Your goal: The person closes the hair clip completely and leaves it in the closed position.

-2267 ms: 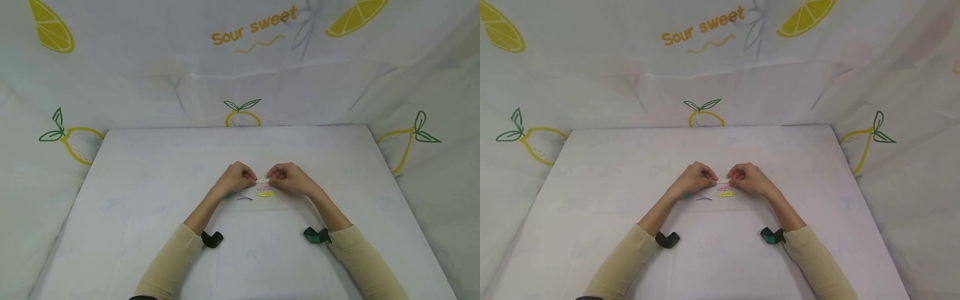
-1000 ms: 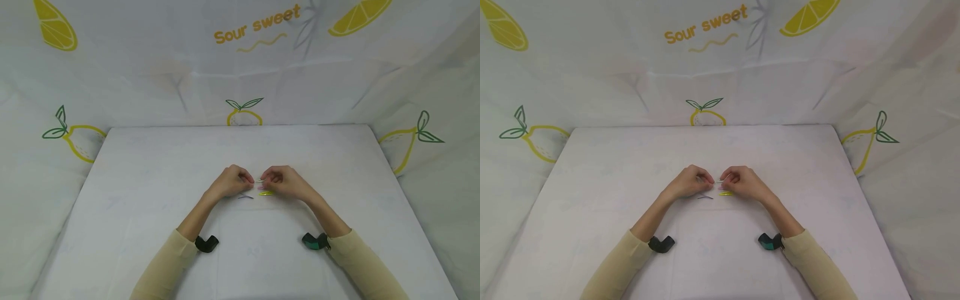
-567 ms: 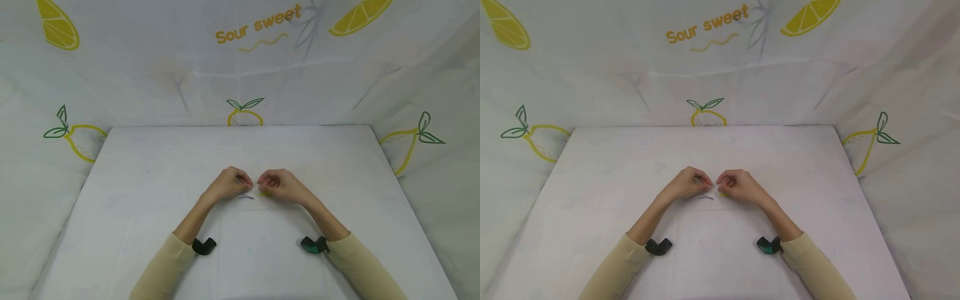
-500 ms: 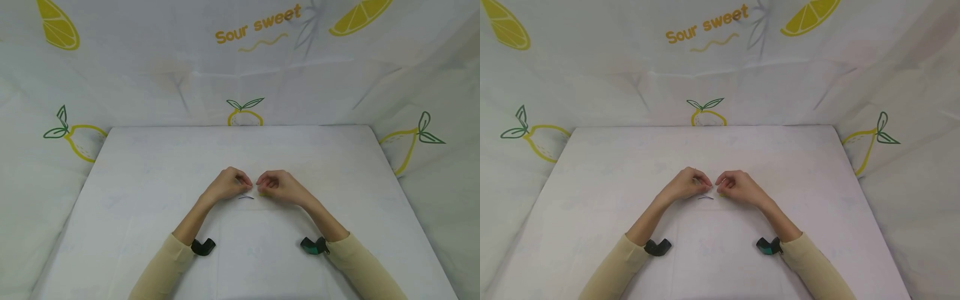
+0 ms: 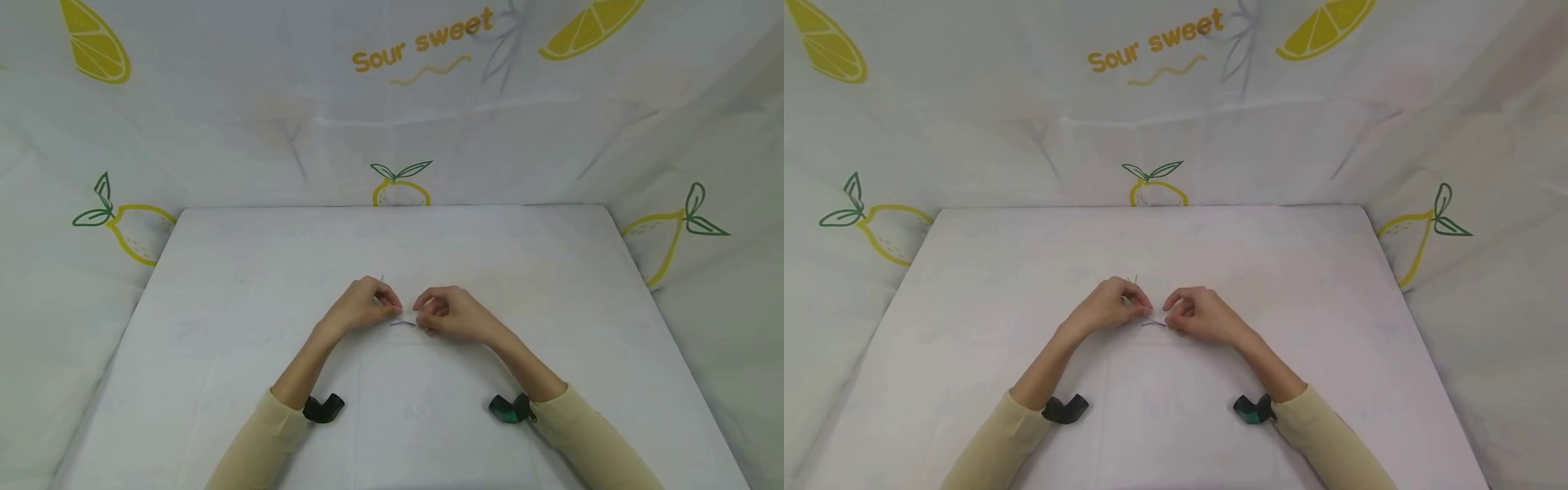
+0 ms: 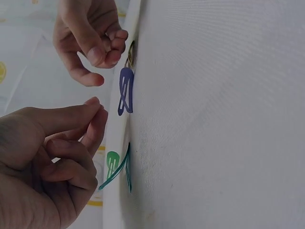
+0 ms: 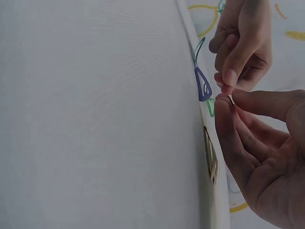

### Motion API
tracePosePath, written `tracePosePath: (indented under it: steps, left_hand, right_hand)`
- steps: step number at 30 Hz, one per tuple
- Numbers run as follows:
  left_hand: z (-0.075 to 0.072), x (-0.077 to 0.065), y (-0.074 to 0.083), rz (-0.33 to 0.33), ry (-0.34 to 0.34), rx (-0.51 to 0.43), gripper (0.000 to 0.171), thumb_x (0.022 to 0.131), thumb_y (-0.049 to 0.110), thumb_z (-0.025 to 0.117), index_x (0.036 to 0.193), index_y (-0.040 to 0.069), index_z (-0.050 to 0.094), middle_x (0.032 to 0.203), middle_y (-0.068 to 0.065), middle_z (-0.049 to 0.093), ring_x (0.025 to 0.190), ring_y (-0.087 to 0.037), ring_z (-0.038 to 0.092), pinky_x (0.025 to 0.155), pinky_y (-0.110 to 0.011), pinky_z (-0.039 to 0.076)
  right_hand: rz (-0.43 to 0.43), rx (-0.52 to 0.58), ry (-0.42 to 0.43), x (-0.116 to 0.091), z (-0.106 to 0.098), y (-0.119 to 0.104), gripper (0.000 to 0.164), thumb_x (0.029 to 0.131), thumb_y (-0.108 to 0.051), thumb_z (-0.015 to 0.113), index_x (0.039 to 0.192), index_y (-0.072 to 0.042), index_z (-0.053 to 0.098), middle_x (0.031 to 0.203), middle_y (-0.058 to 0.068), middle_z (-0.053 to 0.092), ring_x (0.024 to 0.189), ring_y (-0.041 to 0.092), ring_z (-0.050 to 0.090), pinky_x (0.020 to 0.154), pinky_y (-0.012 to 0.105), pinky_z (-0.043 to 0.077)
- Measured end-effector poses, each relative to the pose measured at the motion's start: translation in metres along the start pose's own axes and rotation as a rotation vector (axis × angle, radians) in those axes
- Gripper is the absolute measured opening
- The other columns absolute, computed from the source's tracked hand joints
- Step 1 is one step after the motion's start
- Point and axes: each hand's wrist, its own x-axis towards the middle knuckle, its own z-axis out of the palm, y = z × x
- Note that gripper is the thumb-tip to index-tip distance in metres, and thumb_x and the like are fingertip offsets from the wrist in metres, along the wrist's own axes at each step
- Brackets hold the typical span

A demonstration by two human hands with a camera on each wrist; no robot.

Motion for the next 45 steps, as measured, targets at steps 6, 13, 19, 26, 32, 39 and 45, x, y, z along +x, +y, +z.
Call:
tracePosePath:
  steps: [6, 13, 19, 26, 32, 39, 45]
  left_hand:
    - [-0.003, -0.008, 0.002, -0.012, -0.009, 0.005, 0.003, 0.093, 0.012, 0.084, 0.093, 0.009, 0.085, 0.083, 0.000, 0.080, 0.081, -0.009, 0.067, 0.079, -0.027, 0.053]
    - [-0.001, -0.014, 0.000, -0.025, -0.005, 0.010, 0.006, 0.093, 0.013, 0.085, 0.098, 0.009, 0.084, 0.080, 0.000, 0.080, 0.078, -0.008, 0.068, 0.081, -0.029, 0.054]
    - [0.000, -0.017, -0.001, -0.049, -0.016, -0.024, 0.010, 0.093, 0.011, 0.084, 0.103, 0.010, 0.083, 0.083, -0.004, 0.081, 0.059, -0.010, 0.060, 0.059, -0.025, 0.048]
    - [0.001, -0.021, -0.005, -0.092, -0.035, -0.087, 0.016, 0.095, 0.017, 0.083, 0.108, 0.010, 0.082, 0.081, -0.005, 0.080, 0.047, -0.010, 0.054, 0.052, -0.025, 0.043]
    - [0.003, -0.024, -0.006, -0.106, -0.028, -0.100, 0.015, 0.095, 0.019, 0.084, 0.107, 0.011, 0.083, 0.077, -0.004, 0.079, 0.046, -0.011, 0.053, 0.051, -0.025, 0.040]
    - [0.006, -0.027, -0.007, -0.106, -0.041, -0.134, 0.011, 0.098, 0.017, 0.081, 0.101, 0.007, 0.084, 0.082, -0.002, 0.083, 0.045, -0.009, 0.051, 0.049, -0.024, 0.039]
    - [0.009, -0.028, -0.010, -0.112, -0.045, -0.173, 0.013, 0.100, 0.016, 0.078, 0.099, 0.005, 0.084, 0.084, -0.003, 0.084, 0.046, -0.009, 0.051, 0.048, -0.023, 0.038]
  right_hand:
    - [0.002, 0.032, -0.035, -0.002, 0.006, 0.000, 0.019, 0.100, -0.002, 0.072, 0.118, 0.004, 0.071, 0.092, 0.015, 0.082, 0.075, 0.019, 0.076, 0.072, 0.026, 0.062]
    - [0.021, 0.056, -0.044, -0.003, 0.011, -0.001, 0.019, 0.100, -0.001, 0.070, 0.119, 0.005, 0.069, 0.091, 0.015, 0.082, 0.073, 0.020, 0.077, 0.072, 0.031, 0.065]
    - [0.018, 0.055, -0.043, -0.004, 0.012, -0.001, 0.020, 0.100, -0.001, 0.070, 0.118, 0.006, 0.069, 0.090, 0.016, 0.082, 0.072, 0.019, 0.077, 0.070, 0.031, 0.065]
    - [0.024, 0.076, -0.066, -0.003, 0.013, -0.001, 0.019, 0.101, -0.002, 0.071, 0.118, 0.006, 0.068, 0.089, 0.017, 0.082, 0.072, 0.021, 0.078, 0.070, 0.031, 0.065]
    - [0.043, 0.093, -0.084, -0.003, 0.014, -0.001, 0.019, 0.101, -0.001, 0.071, 0.118, 0.007, 0.068, 0.088, 0.018, 0.081, 0.073, 0.022, 0.078, 0.071, 0.030, 0.066]
    - [0.047, 0.089, -0.088, -0.004, 0.013, -0.002, 0.018, 0.101, -0.002, 0.072, 0.116, 0.007, 0.068, 0.086, 0.017, 0.080, 0.072, 0.020, 0.077, 0.069, 0.030, 0.066]
    - [0.062, 0.090, -0.094, -0.002, 0.014, -0.001, 0.018, 0.101, -0.003, 0.072, 0.115, 0.008, 0.069, 0.082, 0.015, 0.080, 0.070, 0.019, 0.077, 0.067, 0.030, 0.065]
